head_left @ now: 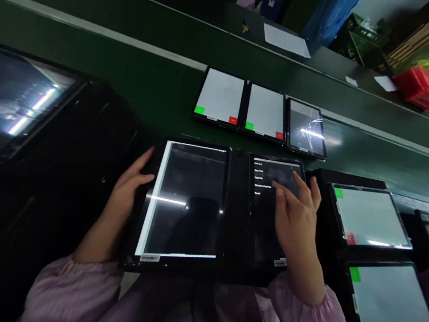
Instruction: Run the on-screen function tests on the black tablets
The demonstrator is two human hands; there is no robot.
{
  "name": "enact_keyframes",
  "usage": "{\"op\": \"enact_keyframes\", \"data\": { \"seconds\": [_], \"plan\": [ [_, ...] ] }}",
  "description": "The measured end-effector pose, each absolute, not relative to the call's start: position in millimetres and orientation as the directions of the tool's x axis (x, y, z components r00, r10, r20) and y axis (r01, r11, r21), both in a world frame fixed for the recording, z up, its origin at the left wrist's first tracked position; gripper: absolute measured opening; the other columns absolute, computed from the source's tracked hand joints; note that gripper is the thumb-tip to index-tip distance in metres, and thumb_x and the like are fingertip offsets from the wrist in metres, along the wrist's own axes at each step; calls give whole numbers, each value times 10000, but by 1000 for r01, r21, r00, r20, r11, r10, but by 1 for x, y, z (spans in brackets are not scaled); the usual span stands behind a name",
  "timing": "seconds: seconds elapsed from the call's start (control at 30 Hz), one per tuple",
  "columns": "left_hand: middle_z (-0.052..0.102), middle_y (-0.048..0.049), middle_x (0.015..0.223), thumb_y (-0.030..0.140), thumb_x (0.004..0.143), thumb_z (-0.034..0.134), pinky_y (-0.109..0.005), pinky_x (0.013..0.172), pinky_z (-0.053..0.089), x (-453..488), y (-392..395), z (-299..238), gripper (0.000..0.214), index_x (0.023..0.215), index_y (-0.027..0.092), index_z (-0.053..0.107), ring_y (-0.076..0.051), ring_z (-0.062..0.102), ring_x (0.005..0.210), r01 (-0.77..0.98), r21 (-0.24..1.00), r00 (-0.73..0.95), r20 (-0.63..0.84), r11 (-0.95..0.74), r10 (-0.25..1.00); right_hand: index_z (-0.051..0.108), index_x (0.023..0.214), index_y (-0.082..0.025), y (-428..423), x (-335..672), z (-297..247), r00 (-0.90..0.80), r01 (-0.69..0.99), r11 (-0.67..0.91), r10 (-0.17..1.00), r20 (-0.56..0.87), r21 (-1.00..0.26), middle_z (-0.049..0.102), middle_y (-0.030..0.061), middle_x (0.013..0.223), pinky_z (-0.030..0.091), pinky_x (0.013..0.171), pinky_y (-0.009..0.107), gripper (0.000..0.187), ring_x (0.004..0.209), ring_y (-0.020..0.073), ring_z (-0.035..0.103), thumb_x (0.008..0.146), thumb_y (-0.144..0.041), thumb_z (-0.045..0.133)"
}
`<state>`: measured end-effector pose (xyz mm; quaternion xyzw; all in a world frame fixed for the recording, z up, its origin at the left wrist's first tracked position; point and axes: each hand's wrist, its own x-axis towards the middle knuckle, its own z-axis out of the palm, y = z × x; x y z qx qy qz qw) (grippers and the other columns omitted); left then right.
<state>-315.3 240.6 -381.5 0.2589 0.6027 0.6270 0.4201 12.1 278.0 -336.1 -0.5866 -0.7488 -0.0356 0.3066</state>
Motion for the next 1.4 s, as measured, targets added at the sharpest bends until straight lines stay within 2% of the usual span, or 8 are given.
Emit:
{"op": "enact_keyframes", "data": {
  "seconds": [0.2,0.37,0.57,0.77,0.9,1.2,1.3,1.4],
  "plan": [
    [772,-93,1364,324,606,743,-533,1239,477,-313,279,-371,574,1167,218,797,-400,471,1553,-155,985,-521,-141,69,842,842,1157,-274,270,23,-331,-130,879,353,825,550,-321,699,118,1436,431,1205,743,426,1525,398,482,1113,-434,450],
    [712,-109,1452,311,581,686,-535,1249,451,-323,302,-376,627,1191,207,783,-389,513,1515,-106,993,-440,-97,55,893,843,1159,-259,265,36,-331,-110,880,334,833,542,-336,716,125,1424,472,1183,706,456,1497,402,531,1117,-465,437],
    [577,-82,1617,268,498,834,-526,1215,488,-328,295,-375,874,1362,263,699,-407,534,1471,-100,983,-361,-179,153,915,838,1177,-243,257,41,-318,-110,854,351,843,527,-383,733,123,1399,471,1210,674,378,1456,374,586,1109,-379,492],
    [709,-95,1440,213,498,790,-528,1341,307,-329,293,-373,670,1167,224,762,-399,382,1584,-160,986,-399,-109,48,910,857,1084,-267,254,38,-305,-229,825,446,825,517,-346,771,78,1345,539,1171,619,302,1432,345,617,1078,-266,555],
    [684,-57,1488,227,562,729,-526,1371,225,-325,291,-376,646,1208,222,759,-390,372,1592,-152,988,-398,-70,10,915,857,1086,-266,253,35,-309,-300,803,495,817,492,-332,750,79,1384,580,1134,571,311,1464,328,585,1083,-248,546],
    [705,-63,1487,246,625,733,-579,1357,245,-324,290,-374,647,1268,183,751,-419,387,1589,-136,990,-382,-99,50,919,846,1158,-244,250,19,-321,-494,713,611,786,372,-344,631,107,1558,544,1174,620,311,1585,370,412,1085,-273,545],
    [725,-67,1459,249,641,707,-551,1350,278,-323,290,-374,585,1217,166,772,-402,397,1589,-174,985,-397,-86,17,914,862,1069,-242,254,24,-320,-482,735,611,776,408,-293,699,94,1475,569,1149,604,298,1559,372,457,1076,-265,565],
    [733,-66,1448,246,664,699,-527,1324,338,-325,290,-376,560,1212,164,777,-389,446,1560,-185,983,-397,-88,14,914,867,971,-257,259,34,-317,-397,791,552,792,464,-264,768,75,1351,594,1115,591,294,1488,362,554,1062,-249,588]
  ]
}}
